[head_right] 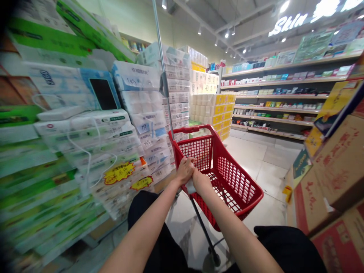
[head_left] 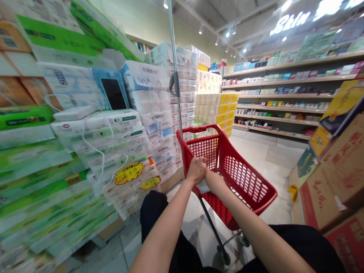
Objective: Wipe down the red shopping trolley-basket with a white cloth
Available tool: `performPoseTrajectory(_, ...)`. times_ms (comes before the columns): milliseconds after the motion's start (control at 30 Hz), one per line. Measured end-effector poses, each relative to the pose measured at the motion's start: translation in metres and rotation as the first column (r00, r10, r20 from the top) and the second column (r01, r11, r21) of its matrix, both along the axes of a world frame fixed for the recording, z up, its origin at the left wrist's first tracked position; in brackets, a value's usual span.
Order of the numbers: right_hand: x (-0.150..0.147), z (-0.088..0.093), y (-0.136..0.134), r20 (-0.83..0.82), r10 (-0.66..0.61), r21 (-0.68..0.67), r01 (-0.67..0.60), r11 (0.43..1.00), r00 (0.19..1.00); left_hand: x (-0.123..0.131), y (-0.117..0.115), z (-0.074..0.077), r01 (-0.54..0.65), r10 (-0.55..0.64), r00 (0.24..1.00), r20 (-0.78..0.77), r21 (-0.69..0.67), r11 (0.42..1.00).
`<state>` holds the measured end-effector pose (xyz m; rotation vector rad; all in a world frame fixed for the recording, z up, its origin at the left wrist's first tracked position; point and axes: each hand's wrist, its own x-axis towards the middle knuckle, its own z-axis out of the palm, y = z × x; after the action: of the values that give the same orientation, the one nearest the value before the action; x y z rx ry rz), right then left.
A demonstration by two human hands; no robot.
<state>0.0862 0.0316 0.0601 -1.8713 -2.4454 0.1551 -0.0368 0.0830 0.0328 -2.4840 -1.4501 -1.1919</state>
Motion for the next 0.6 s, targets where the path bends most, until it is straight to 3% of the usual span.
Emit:
performPoseTrajectory(167,0.036,-0.019,-0.042,0.017,-0.066,0.026,0.065,0.998,0.998,0.006,0.0,0.0,-0.026,0.027,0.999,-0.047,0.016,1.0)
performPoseTrajectory(400,0.083,-0.043,-0.109,0.044,-0.099,0.197,0.088,0.976,0.994,0.02,-0.002,0.007,-0.046,0.051,0.986,-0.157,0.039,0.998)
performPoseTrajectory(500,0.087,-0.043,-0.118,0.042,-0.12,0.257,0.106,0.961,0.992,0.033,-0.009,0.008,-0.077,0.082,0.98,-0.181,0.032,0.996)
performPoseTrajectory(600,0.082,-0.037,-0.111,0.042,-0.16,0.199,0.148,0.969,0.986,0.053,-0.024,0.004,-0.024,0.023,0.981,-0.194,-0.005,1.0)
